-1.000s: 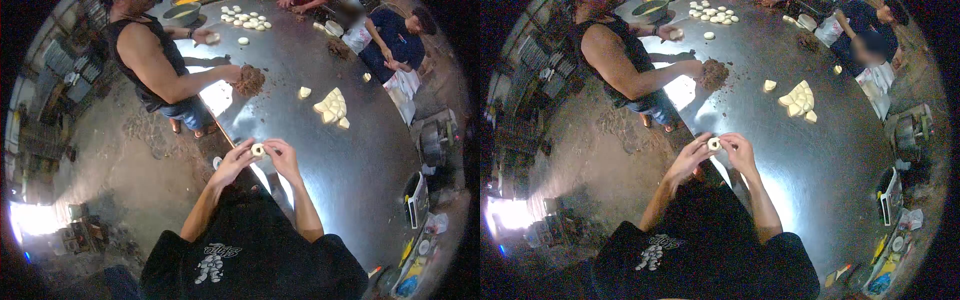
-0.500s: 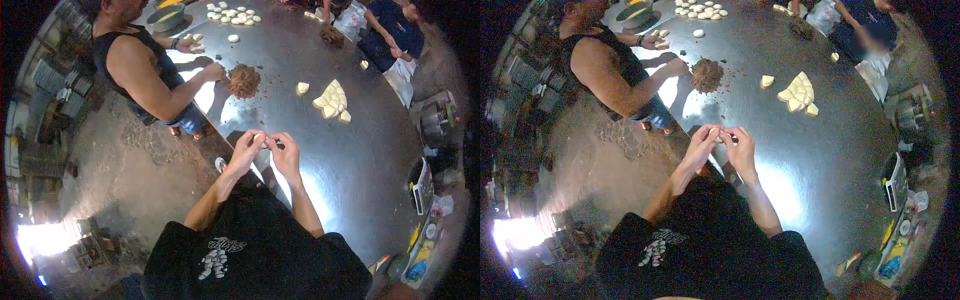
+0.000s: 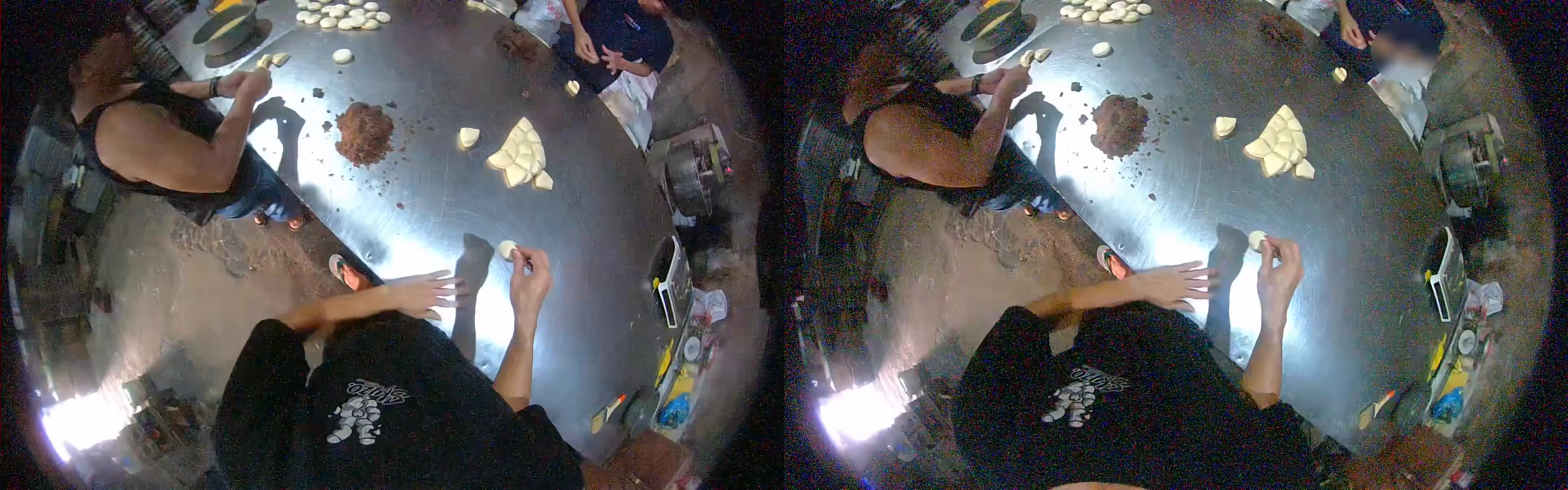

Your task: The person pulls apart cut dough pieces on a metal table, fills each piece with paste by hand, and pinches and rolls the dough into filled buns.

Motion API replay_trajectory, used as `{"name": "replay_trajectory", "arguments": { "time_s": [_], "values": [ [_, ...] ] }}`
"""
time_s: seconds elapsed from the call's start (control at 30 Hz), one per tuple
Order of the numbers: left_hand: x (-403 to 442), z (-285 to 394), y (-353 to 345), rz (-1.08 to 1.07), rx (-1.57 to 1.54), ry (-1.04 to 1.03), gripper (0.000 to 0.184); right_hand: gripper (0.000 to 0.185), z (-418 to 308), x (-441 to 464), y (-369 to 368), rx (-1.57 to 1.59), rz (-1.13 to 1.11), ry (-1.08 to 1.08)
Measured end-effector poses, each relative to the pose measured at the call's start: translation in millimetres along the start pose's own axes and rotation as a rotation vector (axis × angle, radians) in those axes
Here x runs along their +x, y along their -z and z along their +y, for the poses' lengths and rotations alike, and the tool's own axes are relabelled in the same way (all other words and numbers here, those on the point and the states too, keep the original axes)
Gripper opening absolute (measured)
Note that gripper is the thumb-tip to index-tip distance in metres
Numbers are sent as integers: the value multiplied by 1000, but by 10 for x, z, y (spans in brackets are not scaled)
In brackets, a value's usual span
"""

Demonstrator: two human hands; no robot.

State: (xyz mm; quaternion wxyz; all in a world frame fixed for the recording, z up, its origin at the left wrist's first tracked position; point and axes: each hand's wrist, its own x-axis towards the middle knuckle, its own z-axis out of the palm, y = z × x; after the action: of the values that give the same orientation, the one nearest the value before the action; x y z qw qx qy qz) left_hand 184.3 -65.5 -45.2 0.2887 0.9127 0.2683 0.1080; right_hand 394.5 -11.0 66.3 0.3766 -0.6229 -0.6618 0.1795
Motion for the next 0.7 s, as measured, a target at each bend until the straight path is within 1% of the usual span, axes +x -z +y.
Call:
{"name": "replay_trajectory", "arguments": {
  "time_s": [0.07, 0.1, 0.13, 0.17, 0.2, 0.23, 0.27, 0.3, 0.37, 0.4, 0.47, 0.5, 0.57, 0.6, 0.63, 0.7],
  "values": [
    [-83, -487, -41, -13, 107, -204, 50, 8, 39, -43, 1, -11, 0, -8],
    [-185, -691, 158, 187, -2, -118, 50, 8, 65, -51, -14, -24, -6, -16],
    [-255, -946, 431, 339, -60, -73, 53, 8, 98, -91, -59, 43, -23, -5],
    [-347, -1096, 769, 383, 42, 57, 53, 8, 98, -121, -112, 39, -24, -13],
    [-466, -1570, 767, 430, 169, 185, 51, 8, 84, -146, -167, 54, -78, -22],
    [-548, -1676, 1106, 417, 199, 279, 50, 8, 74, -164, -222, 67, -134, -28],
    [-609, -1836, 1210, 384, 140, 417, 47, 7, 79, -177, -295, 75, -155, 16],
    [-705, -2039, 1192, 452, 409, 229, 40, 8, 130, -203, -398, 88, -162, 26],
    [-652, -1900, 1330, 504, 418, 89, 35, 12, 481, -317, -728, -92, -221, 129],
    [-618, -1751, 1339, 492, 394, 80, 35, 12, 508, -379, -769, -103, -225, 104],
    [-486, -1460, 1350, 676, 348, 143, 32, 17, 542, -318, -835, -60, -342, 104],
    [-500, -1334, 1282, 676, 330, 137, 32, 17, 464, -298, -766, -74, -344, 92],
    [-587, -1106, 1195, 845, 242, 307, 30, 19, 165, -73, -577, -308, -241, 176],
    [-632, -964, 1142, 927, 183, 339, 26, 23, 116, 72, -544, -302, -259, 118],
    [-694, -858, 1063, 929, 174, 348, 26, 23, 127, 190, -607, -308, -270, 118],
    [-818, -669, 941, 1003, 42, 514, 22, 27, 122, 372, -834, -294, 54, 56]
  ]
}}
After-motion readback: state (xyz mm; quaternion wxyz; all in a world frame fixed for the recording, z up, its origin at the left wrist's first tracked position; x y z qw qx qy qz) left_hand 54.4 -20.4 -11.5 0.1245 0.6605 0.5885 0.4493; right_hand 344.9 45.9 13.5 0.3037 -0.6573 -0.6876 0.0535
